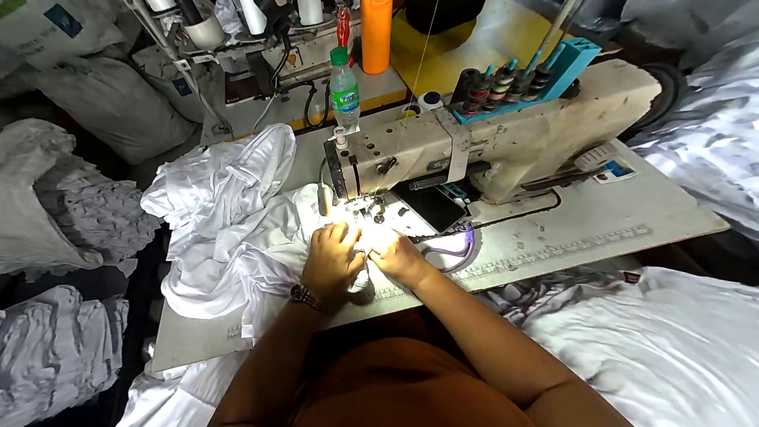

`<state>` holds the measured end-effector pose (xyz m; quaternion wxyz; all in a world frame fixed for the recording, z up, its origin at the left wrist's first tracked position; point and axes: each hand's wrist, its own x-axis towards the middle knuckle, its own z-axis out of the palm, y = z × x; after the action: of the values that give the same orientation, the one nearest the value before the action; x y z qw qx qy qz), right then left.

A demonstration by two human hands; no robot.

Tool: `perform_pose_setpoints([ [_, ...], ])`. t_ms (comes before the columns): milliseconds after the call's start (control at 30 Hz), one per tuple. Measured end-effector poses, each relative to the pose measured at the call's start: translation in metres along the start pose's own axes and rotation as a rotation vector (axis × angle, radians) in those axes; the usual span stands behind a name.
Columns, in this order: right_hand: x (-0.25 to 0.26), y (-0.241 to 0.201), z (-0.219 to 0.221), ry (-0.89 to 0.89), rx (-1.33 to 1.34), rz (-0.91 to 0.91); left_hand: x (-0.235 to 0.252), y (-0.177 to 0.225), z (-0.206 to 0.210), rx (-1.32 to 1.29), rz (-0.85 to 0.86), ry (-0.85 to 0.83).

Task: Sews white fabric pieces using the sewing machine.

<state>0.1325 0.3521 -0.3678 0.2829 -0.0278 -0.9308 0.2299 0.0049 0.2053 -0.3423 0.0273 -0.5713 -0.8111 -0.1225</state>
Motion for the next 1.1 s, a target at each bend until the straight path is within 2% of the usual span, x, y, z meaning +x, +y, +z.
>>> perform_pose_setpoints([
  [200, 0.0, 0.0, -0.003, -0.001, -0.006, 0.012, 0.002, 0.002, 0.001, -0.001, 0.008, 0.013],
  [333, -0.002, -0.003, -0.001, -0.07, -0.016, 0.056, -0.008, -0.01, -0.002, -0.036, -0.002, 0.035],
  [400, -0.002, -0.005, -0.007, -0.129, -0.002, 0.112, -0.012, -0.014, -0.012, 0.04, -0.053, -0.003],
  [500, -0.002, -0.004, -0.009, -0.11, 0.026, 0.111, -0.019, -0.018, -0.037, 0.096, -0.088, -0.031],
  [600, 0.0, -0.004, -0.01, -0.1, 0.058, 0.096, -0.025, -0.007, -0.053, 0.117, 0.032, 0.025],
  [733, 0.002, -0.004, -0.014, -0.147, 0.071, 0.111, -0.035, 0.012, -0.046, 0.034, 0.214, -0.104],
  [800, 0.002, -0.003, -0.015, -0.179, 0.075, 0.138, -0.042, 0.022, -0.057, -0.048, 0.282, -0.158],
  [833, 0.0, -0.003, -0.014, -0.173, 0.066, 0.134, -0.046, 0.029, -0.071, -0.181, 0.338, -0.227],
  [900, -0.005, -0.006, -0.011, -0.126, -0.003, 0.062, -0.049, 0.04, -0.095, -0.543, 0.451, -0.468],
  [967, -0.016, -0.016, -0.014, -0.136, -0.055, 0.016, -0.046, 0.047, -0.109, -0.66, 0.442, -0.586],
  [1000, -0.023, -0.021, -0.019, -0.146, -0.058, 0.01, -0.042, 0.047, -0.109, -0.666, 0.411, -0.565],
  [1100, -0.035, -0.028, -0.027, -0.146, -0.045, 0.017, -0.026, 0.035, -0.079, -0.614, 0.276, -0.239],
])
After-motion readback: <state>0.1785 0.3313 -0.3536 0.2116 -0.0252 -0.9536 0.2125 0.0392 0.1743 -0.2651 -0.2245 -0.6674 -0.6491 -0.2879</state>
